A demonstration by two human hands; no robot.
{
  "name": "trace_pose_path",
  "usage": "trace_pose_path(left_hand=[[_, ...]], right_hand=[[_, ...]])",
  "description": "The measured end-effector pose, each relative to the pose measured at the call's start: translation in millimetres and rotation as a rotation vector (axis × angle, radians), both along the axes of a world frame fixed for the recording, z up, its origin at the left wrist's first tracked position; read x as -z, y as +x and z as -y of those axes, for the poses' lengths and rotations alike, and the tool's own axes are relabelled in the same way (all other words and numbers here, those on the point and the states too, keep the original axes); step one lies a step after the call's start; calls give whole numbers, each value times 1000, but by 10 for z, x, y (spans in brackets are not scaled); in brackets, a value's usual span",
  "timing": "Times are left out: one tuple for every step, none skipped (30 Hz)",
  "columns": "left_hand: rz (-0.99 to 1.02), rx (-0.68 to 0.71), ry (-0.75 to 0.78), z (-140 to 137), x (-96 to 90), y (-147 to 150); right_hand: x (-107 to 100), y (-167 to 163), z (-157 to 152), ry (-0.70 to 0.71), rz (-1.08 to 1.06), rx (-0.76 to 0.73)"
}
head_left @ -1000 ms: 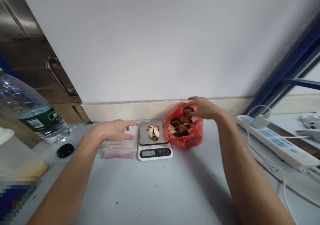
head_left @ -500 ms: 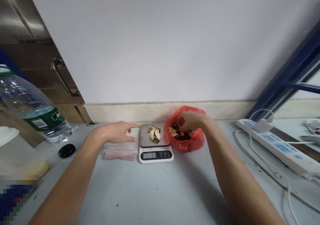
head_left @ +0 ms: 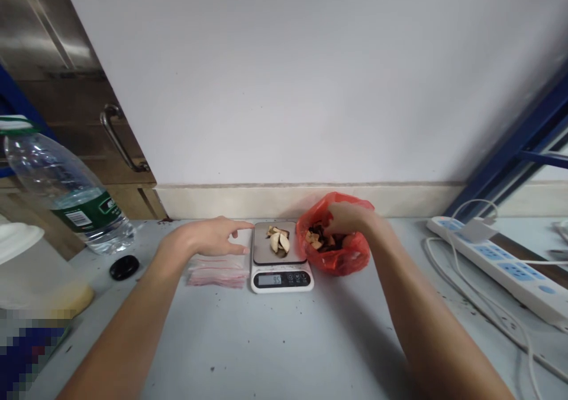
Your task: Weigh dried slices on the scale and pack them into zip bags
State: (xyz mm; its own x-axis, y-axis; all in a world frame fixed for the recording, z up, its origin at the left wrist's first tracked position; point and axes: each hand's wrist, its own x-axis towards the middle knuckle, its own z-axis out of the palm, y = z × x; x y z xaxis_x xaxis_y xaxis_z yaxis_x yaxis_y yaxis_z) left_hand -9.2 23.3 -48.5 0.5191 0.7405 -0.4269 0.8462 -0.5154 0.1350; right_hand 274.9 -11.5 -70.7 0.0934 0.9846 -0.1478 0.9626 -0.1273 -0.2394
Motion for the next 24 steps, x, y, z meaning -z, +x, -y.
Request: trace_pose_path(left_hand=[[1,2,-3,-4,3,-2],[1,6,-5,-7,6,-4],[0,10,-7,-11,8,-7],[-1,12,-7,-14,10,-9],[-4,9,-8,-16,12,-11],[-6,6,-5,-19,13,-12],[-8,6,0,-21,13,-14],[-8,10,6,-24,13,-16],[-7,18,14,-25,13,-18],[-5,26,21,-26,11,-20],[-3,32,27,-27,8,-22],[-2,34,30,-26,4,-24],[-2,33,30,-23,-2,-24],[-4,27,28,-19,-9,-24],[-9,17,22,-15,-17,-22],[-14,5,16,-10,-23,-19],[-19,-3,12,-5,-28,-17],[-21,-7,10,0,-32,-15],[-20,-6,10,4,-33,-14],[-18,-1,11,7,-32,-15],[-14,8,13,9,-30,-16],[-10,18,15,10,-28,-17],[-7,25,16,10,-26,-19],[-6,29,17,10,-24,-19]], right_hand=[[-8,-43,10,-37,29,45],[-12,-88,18,-65,51,84],[-15,-129,23,-78,60,111],[-15,-161,25,-72,54,118],[-16,-180,22,-64,49,121],[-19,-187,18,-57,45,125],[-27,-180,13,-50,43,127],[-42,-163,11,-43,44,127],[-65,-139,14,-34,44,125],[-98,-113,23,-23,37,126],[-139,-89,41,-8,19,130],[-187,-71,65,13,-6,137],[-238,-62,95,41,-36,144],[-289,-65,126,77,-65,149],[-336,-79,156,115,-92,149],[-375,-104,181,149,-114,141],[-402,-140,197,177,-137,124],[-414,-185,204,199,-170,100],[-411,-236,199,212,-212,74],[-392,-290,184,216,-263,46],[-360,-347,161,217,-314,21],[-318,-402,132,216,-357,5],[-269,-455,100,209,-389,-6],[-217,-502,69,192,-417,-16]])
